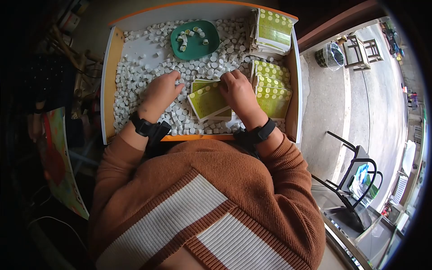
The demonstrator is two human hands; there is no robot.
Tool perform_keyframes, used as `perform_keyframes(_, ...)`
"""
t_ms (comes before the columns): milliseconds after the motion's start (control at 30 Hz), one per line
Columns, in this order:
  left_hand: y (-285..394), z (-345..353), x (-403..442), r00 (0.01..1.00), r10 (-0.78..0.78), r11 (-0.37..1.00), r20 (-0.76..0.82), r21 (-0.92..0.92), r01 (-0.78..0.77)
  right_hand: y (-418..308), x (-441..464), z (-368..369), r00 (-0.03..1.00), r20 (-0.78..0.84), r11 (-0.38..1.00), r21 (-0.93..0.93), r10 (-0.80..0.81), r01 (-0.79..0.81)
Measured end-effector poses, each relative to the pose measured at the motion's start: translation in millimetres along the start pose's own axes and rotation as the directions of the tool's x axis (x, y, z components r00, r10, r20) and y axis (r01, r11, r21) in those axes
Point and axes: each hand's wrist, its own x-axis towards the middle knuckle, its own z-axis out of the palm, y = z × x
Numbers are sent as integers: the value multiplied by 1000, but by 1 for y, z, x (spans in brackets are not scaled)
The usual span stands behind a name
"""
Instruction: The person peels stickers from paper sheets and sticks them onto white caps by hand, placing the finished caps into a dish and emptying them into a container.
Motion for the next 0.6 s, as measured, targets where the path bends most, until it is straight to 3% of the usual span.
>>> perform_keyframes(200,2,7,10,994,-31,991,102,130,18,3,7,-5,993,-55,993,-55,-109,106)
perform_keyframes(300,1,4,13,992,-22,990,127,139,4,3,10,-15,975,211,984,152,64,-97)
perform_keyframes(433,11,-10,15,988,-124,986,88,119,113,11,6,-10,969,225,984,122,100,-130)
perform_keyframes(467,14,-11,14,993,-94,989,74,-108,102,11,5,-9,969,226,984,121,103,-133)
perform_keyframes(533,20,-11,10,998,-54,845,25,-532,59,8,3,-4,994,103,999,20,24,-27)
perform_keyframes(600,29,4,5,998,-23,781,64,-622,58,6,2,0,999,47,999,-31,-24,26)
